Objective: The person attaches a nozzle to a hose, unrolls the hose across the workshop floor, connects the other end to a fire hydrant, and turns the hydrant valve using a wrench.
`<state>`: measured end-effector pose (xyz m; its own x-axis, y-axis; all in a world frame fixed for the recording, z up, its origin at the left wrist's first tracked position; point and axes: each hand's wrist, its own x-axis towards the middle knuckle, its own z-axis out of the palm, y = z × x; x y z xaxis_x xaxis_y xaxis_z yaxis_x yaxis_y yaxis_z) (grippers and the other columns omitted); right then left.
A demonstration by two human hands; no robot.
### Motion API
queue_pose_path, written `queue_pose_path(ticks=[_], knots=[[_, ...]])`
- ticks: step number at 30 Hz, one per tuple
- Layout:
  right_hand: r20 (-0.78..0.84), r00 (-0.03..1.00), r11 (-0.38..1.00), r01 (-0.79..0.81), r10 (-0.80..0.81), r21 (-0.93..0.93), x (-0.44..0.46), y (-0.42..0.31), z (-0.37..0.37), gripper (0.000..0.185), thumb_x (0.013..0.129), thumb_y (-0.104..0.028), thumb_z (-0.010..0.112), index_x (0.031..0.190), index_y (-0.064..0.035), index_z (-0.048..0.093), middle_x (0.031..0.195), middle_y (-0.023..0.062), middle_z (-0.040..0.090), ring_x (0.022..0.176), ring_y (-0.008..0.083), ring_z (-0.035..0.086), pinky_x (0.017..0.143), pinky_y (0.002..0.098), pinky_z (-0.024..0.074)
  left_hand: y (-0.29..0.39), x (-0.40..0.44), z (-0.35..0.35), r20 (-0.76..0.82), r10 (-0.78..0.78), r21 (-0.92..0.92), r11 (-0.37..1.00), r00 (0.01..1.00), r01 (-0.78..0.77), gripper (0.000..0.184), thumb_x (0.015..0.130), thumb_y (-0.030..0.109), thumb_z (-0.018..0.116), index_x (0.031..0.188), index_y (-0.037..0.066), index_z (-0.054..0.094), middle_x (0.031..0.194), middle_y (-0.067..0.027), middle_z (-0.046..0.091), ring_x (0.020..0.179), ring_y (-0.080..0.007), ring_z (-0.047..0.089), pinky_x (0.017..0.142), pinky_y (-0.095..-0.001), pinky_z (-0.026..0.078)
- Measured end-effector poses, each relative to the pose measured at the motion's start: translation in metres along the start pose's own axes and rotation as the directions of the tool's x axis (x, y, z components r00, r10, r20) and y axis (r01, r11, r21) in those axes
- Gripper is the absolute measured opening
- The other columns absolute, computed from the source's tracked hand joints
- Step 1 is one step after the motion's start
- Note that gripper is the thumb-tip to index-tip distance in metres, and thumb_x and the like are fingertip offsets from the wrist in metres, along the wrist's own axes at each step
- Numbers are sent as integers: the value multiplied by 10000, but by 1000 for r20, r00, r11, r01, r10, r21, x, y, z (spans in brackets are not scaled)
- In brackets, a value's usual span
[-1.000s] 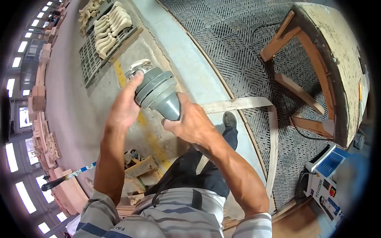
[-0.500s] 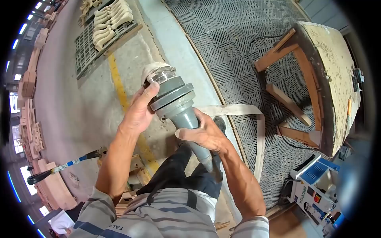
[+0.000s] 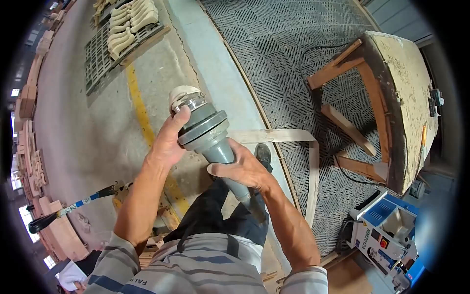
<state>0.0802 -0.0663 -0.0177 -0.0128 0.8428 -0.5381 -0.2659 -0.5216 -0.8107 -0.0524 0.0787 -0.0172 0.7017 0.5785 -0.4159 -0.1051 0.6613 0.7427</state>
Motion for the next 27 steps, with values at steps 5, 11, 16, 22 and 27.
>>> queue_pose_path(ticks=[5,11,16,22,27], knots=[[-63,998,996,17,-22,-91,6,5,2,664,670,-236,719,1231,25,478,1027,109,594,946,195,558,870,316,439,7,-4,4,28,38,-124,992,999,-34,567,924,506,450,1292,74,440,1243,-70,511,1123,-189,504,942,-358,426],[-96,995,1000,9,-11,-25,7,2,4,564,634,-226,753,1116,-20,544,958,37,576,878,148,527,825,291,436,1,-2,-7,16,-21,-317,948,1000,25,491,920,342,395,1290,21,436,1262,-93,514,1159,-213,478,1001,-381,360],[-83,996,998,-20,15,-56,12,7,1,589,637,-232,752,1138,-6,542,992,52,585,912,151,532,859,291,428,-9,-4,-20,50,-34,-323,945,998,49,465,877,251,430,1272,8,455,1252,-87,524,1161,-214,472,1006,-371,352],[-144,990,976,-17,-15,-216,21,13,0,665,624,-212,740,1185,30,477,1020,129,615,943,208,580,874,305,442,-19,-2,-32,62,-46,-320,945,997,64,476,876,251,422,1280,0,450,1248,-81,526,1140,-203,470,1005,-360,335],[-131,991,978,-23,-5,-208,25,14,-4,678,611,-238,775,1184,9,509,1068,116,608,988,207,561,908,334,430,-29,-5,-34,62,15,-286,958,998,3,477,881,262,478,1283,8,460,1252,-79,530,1173,-195,468,1016,-372,334]])
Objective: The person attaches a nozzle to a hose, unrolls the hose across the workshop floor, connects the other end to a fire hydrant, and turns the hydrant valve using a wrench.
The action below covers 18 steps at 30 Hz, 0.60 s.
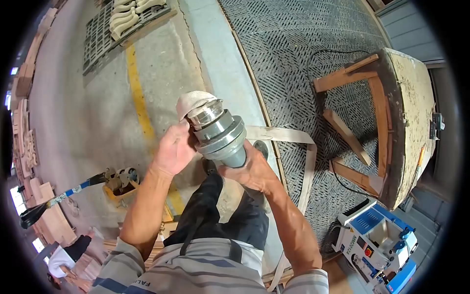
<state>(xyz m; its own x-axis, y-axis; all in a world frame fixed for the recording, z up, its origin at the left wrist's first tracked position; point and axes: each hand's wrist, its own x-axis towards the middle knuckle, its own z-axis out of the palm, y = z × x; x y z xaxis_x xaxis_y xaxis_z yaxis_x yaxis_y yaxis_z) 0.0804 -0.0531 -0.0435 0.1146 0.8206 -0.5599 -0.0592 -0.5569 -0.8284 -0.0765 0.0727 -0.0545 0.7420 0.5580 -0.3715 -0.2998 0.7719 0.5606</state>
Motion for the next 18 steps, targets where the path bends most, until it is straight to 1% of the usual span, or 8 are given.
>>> queue_pose_path(ticks=[1,3,5,7,10,13,14,18], knots=[[-2,1000,1000,-5,5,-2,1,4,-1,678,611,-238,775,1184,9,509,1068,116,608,988,207,561,908,334,430,-2,0,1,1,-3,-5,1000,1000,3,477,881,262,478,1283,8,460,1252,-79,530,1173,-195,468,1016,-372,334],[-66,997,974,-60,47,-218,4,8,-1,683,619,-253,761,1188,21,501,1025,140,627,966,236,590,892,336,443,-4,0,3,12,46,69,997,999,-46,498,894,313,522,1286,13,460,1243,-74,537,1173,-188,471,1013,-368,341],[-117,993,928,-54,11,-368,5,8,1,697,652,-358,724,1168,43,480,918,265,641,886,377,646,808,385,495,-7,0,5,-34,61,76,995,998,-59,671,863,526,566,1299,29,449,1223,-67,540,1161,-189,472,997,-370,356],[-136,990,858,-107,44,-503,7,7,0,678,646,-300,708,1187,32,470,921,255,641,861,395,636,804,401,495,-11,-2,0,-74,35,44,999,997,-32,732,840,581,564,1311,37,430,1208,-63,542,1127,-187,487,978,-381,365],[-144,980,799,22,-135,-601,11,29,-3,682,649,-293,702,1204,25,466,890,258,637,849,406,632,792,419,502,-16,-5,-2,-141,-40,156,986,989,62,732,836,602,554,1296,45,433,1170,-59,544,1093,-178,498,941,-381,375],[-99,973,679,72,-209,-731,14,45,-6,699,642,-251,714,1232,21,458,1039,271,602,913,385,624,819,414,505,-30,1,-10,-282,-63,123,987,957,101,531,841,419,664,1198,61,501,1086,-30,566,1011,-133,525,876,-333,420],[-95,982,684,43,-164,-728,14,43,-6,720,642,-240,717,1252,25,439,1050,263,596,923,385,617,816,412,505,-40,2,-18,-317,-36,139,987,948,84,483,884,385,613,1188,19,535,1095,-58,609,1026,-156,564,904,-327,446],[-65,951,608,141,-304,-781,20,68,-4,569,664,-187,702,1139,4,453,906,206,587,808,383,614,698,435,518,-67,5,-36,-410,25,62,998,912,1,343,847,251,619,1111,45,546,1001,-25,580,933,-127,542,813,-291,424]])
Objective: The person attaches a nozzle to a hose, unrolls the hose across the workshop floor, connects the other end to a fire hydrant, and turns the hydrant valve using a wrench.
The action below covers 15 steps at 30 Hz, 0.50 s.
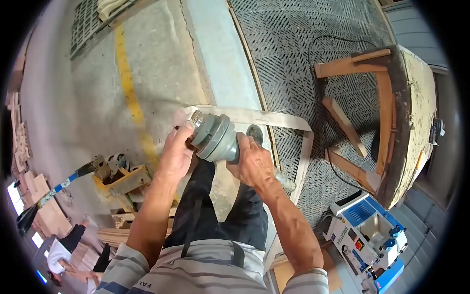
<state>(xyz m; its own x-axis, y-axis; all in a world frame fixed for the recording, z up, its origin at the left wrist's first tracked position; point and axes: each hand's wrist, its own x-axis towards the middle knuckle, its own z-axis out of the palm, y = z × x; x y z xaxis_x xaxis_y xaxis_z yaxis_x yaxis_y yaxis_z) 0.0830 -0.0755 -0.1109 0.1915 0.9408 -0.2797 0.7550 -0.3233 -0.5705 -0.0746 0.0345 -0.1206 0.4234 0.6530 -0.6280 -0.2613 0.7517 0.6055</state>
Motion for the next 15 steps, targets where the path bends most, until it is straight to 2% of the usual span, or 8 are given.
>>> queue_pose_path(ticks=[1,4,5,7,11,13,14,15], knots=[[17,1000,1000,-11,11,-1,0,2,5,569,664,-187,702,1139,4,453,906,206,587,808,383,614,698,435,518,-6,2,-2,-9,-17,-7,1000,1000,17,343,847,251,619,1111,45,546,1001,-25,580,933,-127,542,813,-291,424],[102,994,997,-43,49,-59,5,10,24,522,679,-179,691,1104,-6,442,934,196,580,796,372,618,680,433,521,-28,20,-16,-139,-135,-200,974,981,106,281,831,207,565,1050,32,566,935,-37,588,864,-146,560,799,-293,431],[143,986,993,-78,90,-91,8,11,32,506,687,-180,683,1094,-1,442,935,201,582,799,364,625,683,427,525,-37,23,-17,-185,-130,-226,970,974,87,282,838,230,594,1039,34,569,926,-41,591,836,-148,564,769,-297,449],[170,978,984,-94,120,-153,11,20,52,492,694,-186,680,1083,5,447,926,203,589,795,358,633,681,421,531,-59,36,-29,-261,-209,-244,959,942,146,332,865,344,624,1052,73,583,944,-37,630,873,-153,592,805,-303,465],[220,966,979,-101,139,-176,23,55,105,466,705,-172,669,1075,14,456,893,200,602,778,358,640,668,420,536,-111,70,-60,-397,-293,-200,952,870,230,395,852,397,651,1062,69,584,958,-35,629,872,-150,593,791,-303,481],[237,962,979,-89,132,-183,34,84,145,446,706,-162,670,1060,10,461,883,199,602,784,353,641,664,415,536,-153,98,-82,-474,-220,-225,966,853,124,405,851,388,657,1083,65,580,983,-38,629,881,-153,595,790,-308,493],[256,957,979,-88,135,-186,38,102,167,446,706,-162,670,1060,10,461,883,199,602,784,353,641,664,415,536,-176,112,-94,-526,-213,-269,960,823,77,413,828,365,695,1043,30,586,990,-33,605,837,-142,588,748,-294,489],[316,936,972,-87,154,-217,42,121,190,513,698,-188,697,1102,2,445,910,198,598,807,359,637,690,422,533,-202,123,-112,-464,-255,-358,930,848,84,434,843,359,674,1091,14,581,1001,-41,598,872,-145,581,776,-287,482]])
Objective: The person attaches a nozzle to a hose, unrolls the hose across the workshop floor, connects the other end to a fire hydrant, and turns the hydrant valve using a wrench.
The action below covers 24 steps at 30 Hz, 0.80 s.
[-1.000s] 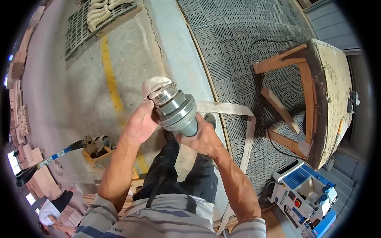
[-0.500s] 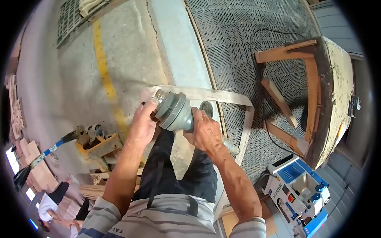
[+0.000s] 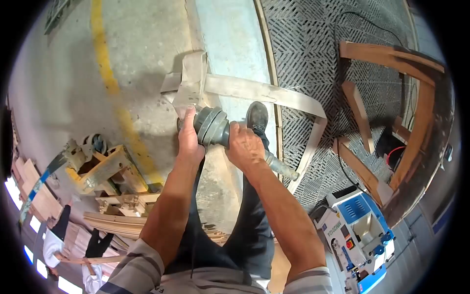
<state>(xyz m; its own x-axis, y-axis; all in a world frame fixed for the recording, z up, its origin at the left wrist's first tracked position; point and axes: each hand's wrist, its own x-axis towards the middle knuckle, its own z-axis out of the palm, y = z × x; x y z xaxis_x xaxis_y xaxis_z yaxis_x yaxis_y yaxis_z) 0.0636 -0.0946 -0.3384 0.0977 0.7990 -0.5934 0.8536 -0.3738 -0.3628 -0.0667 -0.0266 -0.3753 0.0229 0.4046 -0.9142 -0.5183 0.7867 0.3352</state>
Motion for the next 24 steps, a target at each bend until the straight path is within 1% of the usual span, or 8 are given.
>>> queue_pose_path(ticks=[5,13,16,18,19,21,22,24], knots=[[305,943,989,-110,135,-96,66,55,104,355,690,-129,691,959,-19,486,934,198,598,842,371,627,714,447,519,-91,134,-76,-49,-197,-77,978,979,193,579,835,463,607,1242,59,525,1151,-64,577,1013,-185,560,878,-341,442],[267,964,966,79,-10,-247,124,115,210,282,700,-79,655,933,-41,501,908,124,577,869,299,602,754,395,488,-156,219,-103,-360,-346,-108,938,866,330,699,818,555,599,1296,62,470,1177,-61,564,1013,-203,555,899,-351,431],[245,968,952,122,-52,-280,139,132,215,266,719,-65,623,951,-48,494,914,125,580,861,296,604,757,394,489,-161,209,-132,-175,-377,-232,914,910,334,615,843,525,584,1244,66,506,1145,-56,569,981,-209,555,883,-362,433],[253,958,920,215,-134,-329,149,144,213,279,702,-52,611,952,-72,489,856,110,567,826,277,603,718,374,487,-140,198,-153,-346,-101,356,906,933,230,380,820,330,667,1075,66,568,1051,-83,580,921,-210,560,807,-337,460],[252,944,896,291,-211,-337,151,153,211,281,696,-53,613,946,-75,488,837,102,559,811,271,600,705,369,482,-123,192,-136,-349,-111,349,906,930,239,380,820,330,667,1075,66,568,1051,-83,580,921,-210,560,807,-337,460],[248,922,866,370,-298,-336,155,165,208,283,690,-54,616,941,-79,487,818,94,550,795,265,598,693,363,478,-101,192,-117,136,262,913,342,955,-224,481,705,168,698,1131,17,533,1123,-148,546,962,-238,568,861,-358,465],[241,907,849,411,-345,-332,158,171,208,270,695,-60,611,934,-83,487,814,87,545,791,259,591,694,365,473,-102,211,-118,438,187,888,63,879,-456,600,658,172,722,1200,48,495,1173,-178,521,1035,-308,548,927,-412,428],[237,891,832,448,-387,-326,162,177,210,257,701,-66,607,927,-87,487,810,80,539,787,253,584,695,367,468,-107,239,-114,529,-205,793,-226,823,-566,713,607,194,751,1236,51,448,1167,-204,526,1095,-373,508,966,-420,391]])
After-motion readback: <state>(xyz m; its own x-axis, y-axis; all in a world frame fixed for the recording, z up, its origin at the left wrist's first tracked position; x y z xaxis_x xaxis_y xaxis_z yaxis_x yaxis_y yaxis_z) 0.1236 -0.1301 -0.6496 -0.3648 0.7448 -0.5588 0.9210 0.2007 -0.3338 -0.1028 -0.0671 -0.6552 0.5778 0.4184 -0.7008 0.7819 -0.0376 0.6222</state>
